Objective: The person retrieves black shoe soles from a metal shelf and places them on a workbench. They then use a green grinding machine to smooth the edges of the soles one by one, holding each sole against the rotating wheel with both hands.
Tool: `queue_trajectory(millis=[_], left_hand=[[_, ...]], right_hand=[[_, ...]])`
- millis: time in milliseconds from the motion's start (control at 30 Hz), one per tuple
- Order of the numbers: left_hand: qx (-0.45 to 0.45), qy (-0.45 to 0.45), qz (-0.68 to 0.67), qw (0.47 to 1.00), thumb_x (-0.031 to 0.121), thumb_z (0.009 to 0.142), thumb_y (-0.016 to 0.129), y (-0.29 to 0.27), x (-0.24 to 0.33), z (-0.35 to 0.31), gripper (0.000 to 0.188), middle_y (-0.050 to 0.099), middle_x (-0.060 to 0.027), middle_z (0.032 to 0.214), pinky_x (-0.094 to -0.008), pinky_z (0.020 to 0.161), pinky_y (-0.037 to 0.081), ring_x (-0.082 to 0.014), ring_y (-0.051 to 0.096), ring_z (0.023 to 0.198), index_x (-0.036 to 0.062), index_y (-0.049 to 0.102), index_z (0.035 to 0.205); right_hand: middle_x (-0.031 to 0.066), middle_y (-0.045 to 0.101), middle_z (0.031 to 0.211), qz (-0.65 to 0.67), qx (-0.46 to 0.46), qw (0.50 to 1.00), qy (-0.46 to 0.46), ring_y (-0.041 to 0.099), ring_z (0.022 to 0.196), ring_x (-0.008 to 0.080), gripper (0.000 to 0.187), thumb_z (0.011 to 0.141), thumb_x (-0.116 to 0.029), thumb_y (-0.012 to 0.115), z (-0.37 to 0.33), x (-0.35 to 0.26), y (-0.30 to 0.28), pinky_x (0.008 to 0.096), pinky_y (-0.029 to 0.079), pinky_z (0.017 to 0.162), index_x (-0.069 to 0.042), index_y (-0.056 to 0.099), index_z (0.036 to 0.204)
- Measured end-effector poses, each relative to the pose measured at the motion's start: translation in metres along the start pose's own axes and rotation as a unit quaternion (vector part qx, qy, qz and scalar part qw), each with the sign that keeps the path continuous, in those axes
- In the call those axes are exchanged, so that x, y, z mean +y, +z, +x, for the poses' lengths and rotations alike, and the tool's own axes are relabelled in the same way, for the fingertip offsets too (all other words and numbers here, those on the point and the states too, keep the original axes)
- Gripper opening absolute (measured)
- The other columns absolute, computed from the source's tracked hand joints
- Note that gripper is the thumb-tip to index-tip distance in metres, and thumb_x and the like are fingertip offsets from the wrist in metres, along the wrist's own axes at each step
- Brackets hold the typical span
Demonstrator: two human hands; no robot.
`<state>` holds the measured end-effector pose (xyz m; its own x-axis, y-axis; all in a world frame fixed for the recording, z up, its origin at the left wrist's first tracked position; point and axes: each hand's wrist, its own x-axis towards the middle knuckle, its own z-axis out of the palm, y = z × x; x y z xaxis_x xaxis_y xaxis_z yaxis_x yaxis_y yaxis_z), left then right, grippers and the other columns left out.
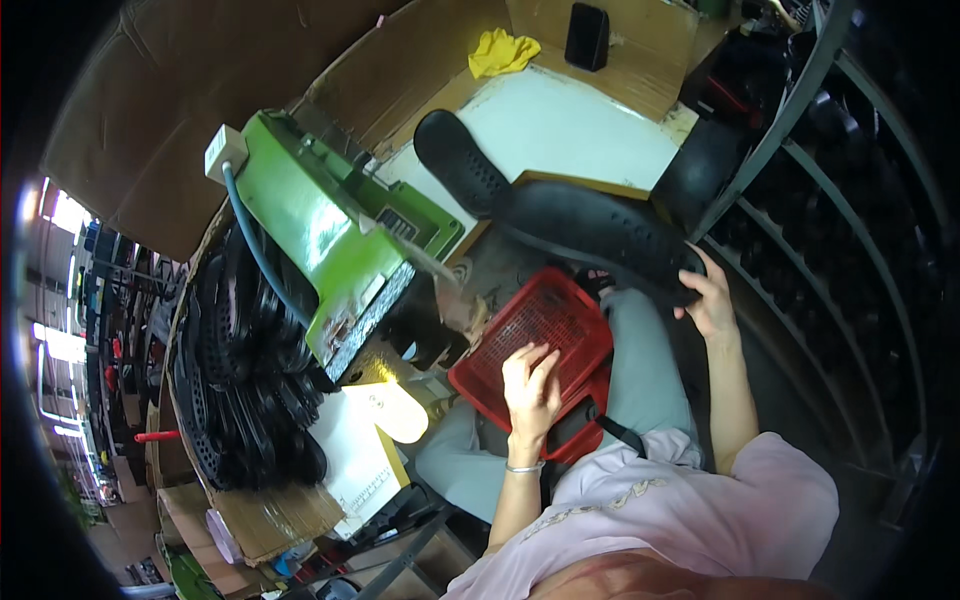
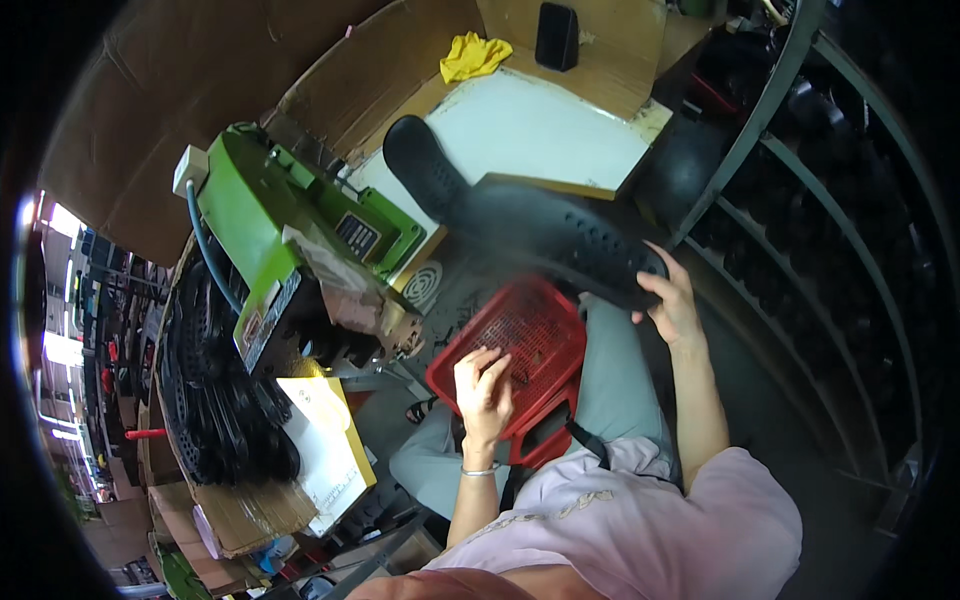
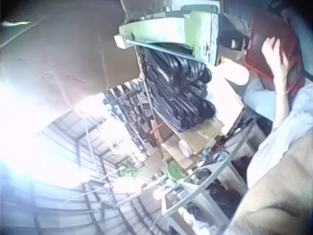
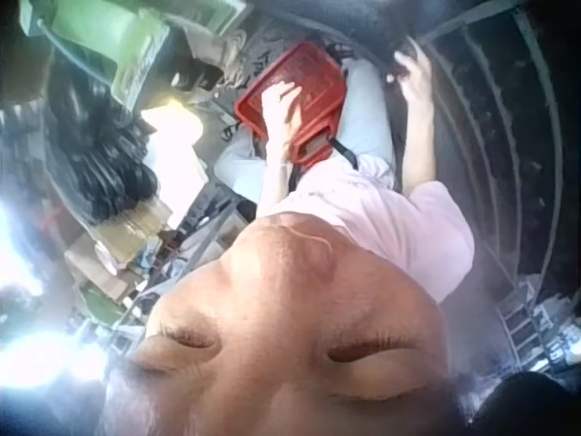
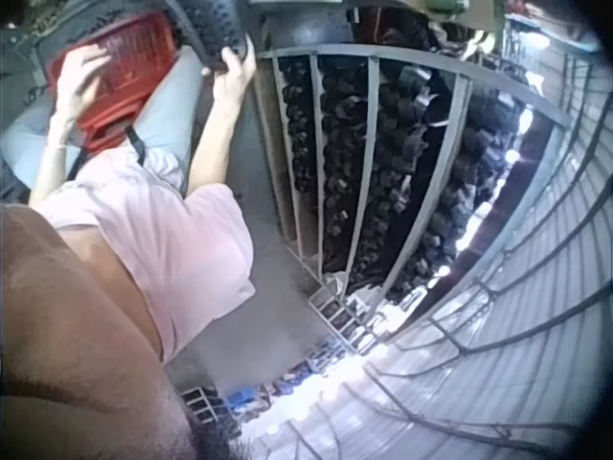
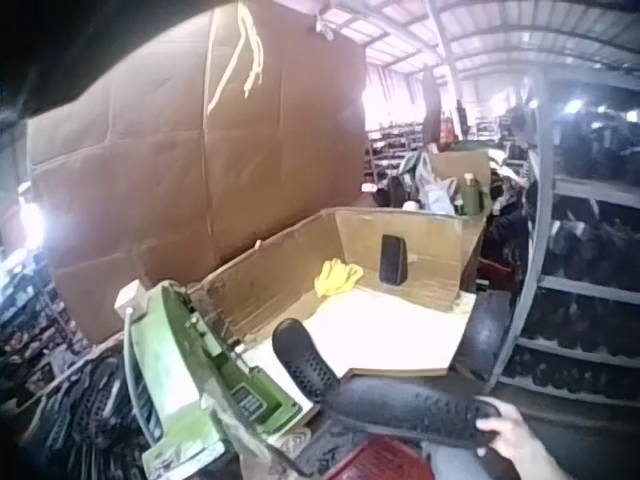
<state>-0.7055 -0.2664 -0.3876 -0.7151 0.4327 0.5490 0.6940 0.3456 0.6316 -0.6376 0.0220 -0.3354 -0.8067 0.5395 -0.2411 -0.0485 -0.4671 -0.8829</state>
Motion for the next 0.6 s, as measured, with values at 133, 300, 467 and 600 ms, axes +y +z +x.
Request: queue_trajectory(millis=[133,300,467,600], left_hand=[[0.002,0.004,0.000,1.000,-0.008,0.071,0.069,-0.001,-0.016,0.006,0.029,0.065,-0.0103,0.095,-0.0386,0.083,0.051,-0.0305,0.062,0.093,0.0053,0.067,0.096],[-0.013,0.003,0.018,1.000,-0.009,0.071,0.069,-0.003,-0.017,0.021,0.025,0.064,-0.0094,0.087,-0.0363,0.077,0.050,-0.0279,0.062,0.086,0.0041,0.066,0.093],[-0.046,-0.009,0.117,0.992,-0.006,0.070,0.069,-0.045,-0.025,0.003,0.025,0.064,-0.0091,0.088,-0.0373,0.077,0.051,-0.0283,0.062,0.086,0.0061,0.067,0.092],[-0.022,-0.046,0.267,0.962,0.001,0.074,0.067,-0.122,-0.063,-0.016,0.015,0.063,-0.0116,0.085,-0.0399,0.075,0.051,-0.0301,0.062,0.082,0.0046,0.064,0.088]], right_hand=[[0.0136,0.056,0.117,0.119,-0.016,0.988,-0.099,0.063,0.089,0.0228,0.056,0.086,-0.005,0.060,0.080,0.011,0.050,0.0343,0.055,0.048,-0.006,0.041,0.138],[0.0174,0.051,0.125,0.003,0.047,0.987,-0.151,0.064,0.093,0.0250,0.054,0.087,-0.006,0.061,0.221,0.067,0.122,0.0369,0.060,0.053,-0.005,0.040,0.138],[0.0213,0.062,0.105,-0.308,0.127,0.925,-0.184,0.061,0.064,0.0305,0.055,0.085,-0.016,0.059,0.246,0.097,0.150,0.0389,0.052,0.054,-0.004,0.043,0.136],[0.0233,0.060,0.122,-0.384,0.137,0.868,-0.285,0.059,0.108,0.0432,0.049,0.086,-0.021,0.047,0.244,0.102,0.151,0.0495,0.046,0.093,-0.007,0.049,0.133]])
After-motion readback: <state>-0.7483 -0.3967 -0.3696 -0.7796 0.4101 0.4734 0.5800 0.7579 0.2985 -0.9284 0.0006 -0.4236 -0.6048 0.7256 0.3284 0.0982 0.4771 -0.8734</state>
